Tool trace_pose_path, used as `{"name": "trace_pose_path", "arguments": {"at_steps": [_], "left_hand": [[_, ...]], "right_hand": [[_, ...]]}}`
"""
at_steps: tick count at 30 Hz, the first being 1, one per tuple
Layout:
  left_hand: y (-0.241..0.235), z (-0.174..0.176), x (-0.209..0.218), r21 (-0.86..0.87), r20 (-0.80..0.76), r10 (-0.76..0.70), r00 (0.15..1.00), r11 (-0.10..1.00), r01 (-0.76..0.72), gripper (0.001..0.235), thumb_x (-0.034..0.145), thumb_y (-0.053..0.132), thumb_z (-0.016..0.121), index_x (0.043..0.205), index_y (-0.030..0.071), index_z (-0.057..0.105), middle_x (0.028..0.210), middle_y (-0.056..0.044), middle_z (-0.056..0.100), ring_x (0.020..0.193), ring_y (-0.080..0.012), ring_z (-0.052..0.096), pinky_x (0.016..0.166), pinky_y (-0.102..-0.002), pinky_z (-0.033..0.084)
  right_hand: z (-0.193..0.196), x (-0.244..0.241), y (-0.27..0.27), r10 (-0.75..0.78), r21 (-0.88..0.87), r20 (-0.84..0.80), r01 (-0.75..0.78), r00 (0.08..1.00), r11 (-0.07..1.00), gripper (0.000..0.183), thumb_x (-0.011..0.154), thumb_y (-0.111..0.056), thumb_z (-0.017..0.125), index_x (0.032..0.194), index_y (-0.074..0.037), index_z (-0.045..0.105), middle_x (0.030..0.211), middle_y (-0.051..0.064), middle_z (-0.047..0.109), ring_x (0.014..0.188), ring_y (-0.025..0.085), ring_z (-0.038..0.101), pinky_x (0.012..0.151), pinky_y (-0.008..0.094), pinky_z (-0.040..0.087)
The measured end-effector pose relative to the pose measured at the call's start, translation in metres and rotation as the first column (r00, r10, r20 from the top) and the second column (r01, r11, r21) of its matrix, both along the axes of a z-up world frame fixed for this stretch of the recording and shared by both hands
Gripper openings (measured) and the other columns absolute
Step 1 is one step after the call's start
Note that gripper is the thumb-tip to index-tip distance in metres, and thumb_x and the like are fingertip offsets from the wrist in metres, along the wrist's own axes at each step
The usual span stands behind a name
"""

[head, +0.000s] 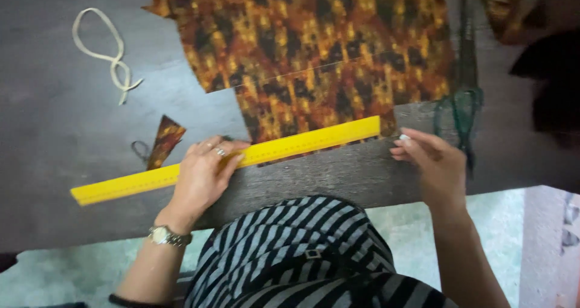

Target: Measuring and cutting patterned fabric into specific shapes using a ruler and scissors on a work table.

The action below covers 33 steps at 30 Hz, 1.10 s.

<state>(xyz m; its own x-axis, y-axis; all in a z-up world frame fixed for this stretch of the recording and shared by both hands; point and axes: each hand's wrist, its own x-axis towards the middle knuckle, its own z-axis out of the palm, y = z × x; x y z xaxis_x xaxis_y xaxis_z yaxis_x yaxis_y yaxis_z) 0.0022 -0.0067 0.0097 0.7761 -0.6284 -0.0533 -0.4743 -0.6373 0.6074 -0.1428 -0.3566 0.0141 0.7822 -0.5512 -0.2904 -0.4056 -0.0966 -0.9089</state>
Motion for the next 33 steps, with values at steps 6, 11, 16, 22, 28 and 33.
{"name": "trace_pose_path", "arguments": {"at_steps": [6,11,16,22,28,33], "left_hand": [[0.001,-0.004,-0.002,-0.026,-0.033,-0.024,0.999,0.999,0.023,0.02,0.092,0.015,0.06,0.11,0.013,0.069,0.092,-0.003,0.066,0.086,-0.0221,0.061,0.071,-0.038,0.043],[0.003,-0.007,-0.003,-0.028,-0.027,-0.01,1.0,1.0,0.009,0.019,0.093,0.018,0.059,0.109,0.014,0.069,0.098,-0.003,0.068,0.09,-0.0236,0.063,0.074,-0.039,0.044],[0.002,-0.001,-0.002,-0.034,-0.017,-0.008,1.0,0.999,0.008,0.018,0.092,0.016,0.06,0.107,0.014,0.069,0.09,-0.003,0.066,0.083,-0.0221,0.062,0.072,-0.038,0.044],[0.001,0.008,0.026,-0.062,-0.08,0.014,0.997,0.998,-0.019,0.02,0.093,0.017,0.057,0.107,0.011,0.07,0.092,-0.004,0.066,0.079,-0.0252,0.063,0.067,-0.04,0.045],[-0.004,0.009,0.083,0.028,-0.005,0.075,0.997,0.997,-0.075,0.025,0.09,0.017,0.063,0.114,0.014,0.067,0.086,-0.004,0.062,0.082,-0.0226,0.059,0.073,-0.039,0.045],[-0.005,-0.006,0.111,0.002,-0.024,0.065,0.998,0.998,-0.065,0.023,0.088,0.018,0.065,0.111,0.013,0.067,0.096,-0.005,0.067,0.085,-0.0262,0.062,0.079,-0.044,0.046]], "right_hand": [[0.03,0.021,0.017,-0.089,-0.07,-0.225,0.075,0.97,0.995,0.02,0.094,-0.006,0.062,0.112,0.002,0.066,0.092,0.015,0.069,0.08,0.021,0.069,0.076,0.028,0.059],[0.02,0.02,0.013,-0.118,-0.058,-0.197,0.109,0.973,0.992,0.018,0.094,-0.009,0.064,0.11,-0.003,0.067,0.091,0.011,0.068,0.081,0.018,0.069,0.079,0.027,0.057],[0.018,0.026,0.011,-0.104,-0.053,-0.119,0.098,0.987,0.994,0.017,0.094,-0.009,0.065,0.11,-0.003,0.067,0.09,0.01,0.068,0.079,0.018,0.068,0.078,0.028,0.057],[0.031,0.051,0.016,-0.154,-0.106,-0.229,0.133,0.961,0.985,0.017,0.093,-0.008,0.064,0.108,-0.004,0.068,0.093,0.011,0.069,0.081,0.02,0.068,0.079,0.031,0.055],[0.031,0.071,0.016,-0.133,-0.121,-0.214,0.109,0.968,0.987,0.016,0.094,-0.011,0.062,0.109,-0.007,0.067,0.1,0.009,0.067,0.083,0.023,0.067,0.082,0.038,0.057],[0.021,0.077,0.013,-0.14,-0.145,-0.149,0.118,0.979,0.982,0.014,0.094,-0.009,0.065,0.106,-0.004,0.067,0.098,0.009,0.068,0.078,0.019,0.067,0.077,0.032,0.055]]}}
